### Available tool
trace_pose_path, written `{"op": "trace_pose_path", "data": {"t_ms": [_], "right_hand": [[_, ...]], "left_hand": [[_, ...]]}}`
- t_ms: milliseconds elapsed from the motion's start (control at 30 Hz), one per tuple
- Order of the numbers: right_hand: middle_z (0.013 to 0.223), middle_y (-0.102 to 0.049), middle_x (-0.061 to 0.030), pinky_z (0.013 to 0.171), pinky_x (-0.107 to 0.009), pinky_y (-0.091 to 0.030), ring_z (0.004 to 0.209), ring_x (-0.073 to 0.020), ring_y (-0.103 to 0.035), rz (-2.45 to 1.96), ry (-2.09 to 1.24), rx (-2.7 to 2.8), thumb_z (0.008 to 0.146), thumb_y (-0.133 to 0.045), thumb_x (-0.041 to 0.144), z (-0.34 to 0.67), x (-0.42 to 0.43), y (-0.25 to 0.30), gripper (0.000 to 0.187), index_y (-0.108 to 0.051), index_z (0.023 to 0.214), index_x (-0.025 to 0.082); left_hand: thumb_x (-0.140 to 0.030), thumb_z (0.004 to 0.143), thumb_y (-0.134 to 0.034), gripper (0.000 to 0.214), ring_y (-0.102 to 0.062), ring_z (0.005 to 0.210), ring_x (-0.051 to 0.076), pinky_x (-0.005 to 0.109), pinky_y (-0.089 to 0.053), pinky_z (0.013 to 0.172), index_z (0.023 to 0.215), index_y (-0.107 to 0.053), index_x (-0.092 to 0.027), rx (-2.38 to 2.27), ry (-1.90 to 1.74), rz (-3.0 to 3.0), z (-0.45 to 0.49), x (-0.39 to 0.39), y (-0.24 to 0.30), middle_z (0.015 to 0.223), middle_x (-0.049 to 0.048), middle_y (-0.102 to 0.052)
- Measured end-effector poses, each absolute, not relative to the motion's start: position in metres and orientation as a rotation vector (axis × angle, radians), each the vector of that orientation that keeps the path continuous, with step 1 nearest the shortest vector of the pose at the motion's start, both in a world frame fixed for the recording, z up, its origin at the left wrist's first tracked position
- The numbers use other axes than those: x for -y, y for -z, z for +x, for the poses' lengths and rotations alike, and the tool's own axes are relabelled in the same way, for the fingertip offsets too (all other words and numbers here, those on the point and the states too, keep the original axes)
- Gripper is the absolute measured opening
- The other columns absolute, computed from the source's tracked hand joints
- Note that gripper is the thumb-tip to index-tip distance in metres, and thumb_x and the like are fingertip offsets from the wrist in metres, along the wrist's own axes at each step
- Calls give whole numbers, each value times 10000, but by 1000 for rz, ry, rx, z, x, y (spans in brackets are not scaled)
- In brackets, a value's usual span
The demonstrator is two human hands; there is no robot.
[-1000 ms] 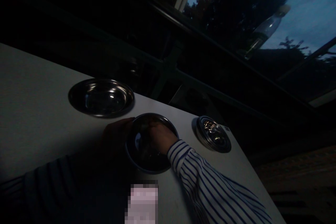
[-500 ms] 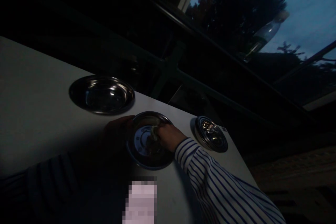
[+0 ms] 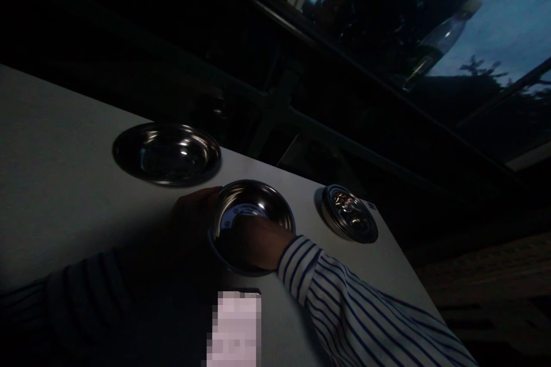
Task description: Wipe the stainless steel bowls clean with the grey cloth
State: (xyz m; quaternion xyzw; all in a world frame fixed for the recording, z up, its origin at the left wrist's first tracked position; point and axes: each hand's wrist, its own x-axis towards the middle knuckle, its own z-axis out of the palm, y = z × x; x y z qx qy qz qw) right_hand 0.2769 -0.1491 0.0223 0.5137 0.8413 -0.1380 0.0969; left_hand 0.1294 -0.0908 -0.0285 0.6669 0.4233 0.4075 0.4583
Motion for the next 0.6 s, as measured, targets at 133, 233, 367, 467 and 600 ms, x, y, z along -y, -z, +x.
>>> {"op": "trace_pose_path", "data": {"t_ms": [133,233,367,467,600], "right_hand": [[1116,-602,-79,923,-260,-385,1038,-157,-535,1655,334,-2526,860,-418,127,267,135,-13,292,-566,1109,162],[1142,-578,-61,913,-225,-388,1055,-134,-524,1782,295,-2519,857,-444,153,273,121,-12,287,-541,1126,175],[1050,-578,-137,858,-320,-416,978,-210,-557,1928,186,-2372,821,-462,135,291,114,-13,230,-597,1006,111],[1070,-549,-176,845,-358,-411,973,-238,-556,2016,131,-2283,800,-459,102,299,116,-12,260,-588,1026,94],[1056,-554,-187,822,-365,-423,960,-249,-562,2057,131,-2286,791,-475,111,289,113,-9,253,-574,1022,81]], "left_hand": [[-350,833,-381,333,-623,802,167,250,-448,697,938,-658,-198,-996,-1022,1622,128,87,31,903,25,-706],[-361,821,-412,322,-631,814,175,246,-457,685,940,-661,-194,-998,-1016,1607,126,86,32,918,30,-710],[-363,825,-410,323,-638,766,164,243,-463,662,928,-664,-193,-1028,-999,1614,127,86,33,874,27,-715],[-378,833,-392,342,-632,692,151,239,-460,609,918,-664,-188,-1028,-980,1605,128,87,35,826,22,-718],[-365,832,-398,339,-638,747,160,242,-466,649,934,-663,-181,-1039,-989,1612,128,87,32,866,27,-718]]}}
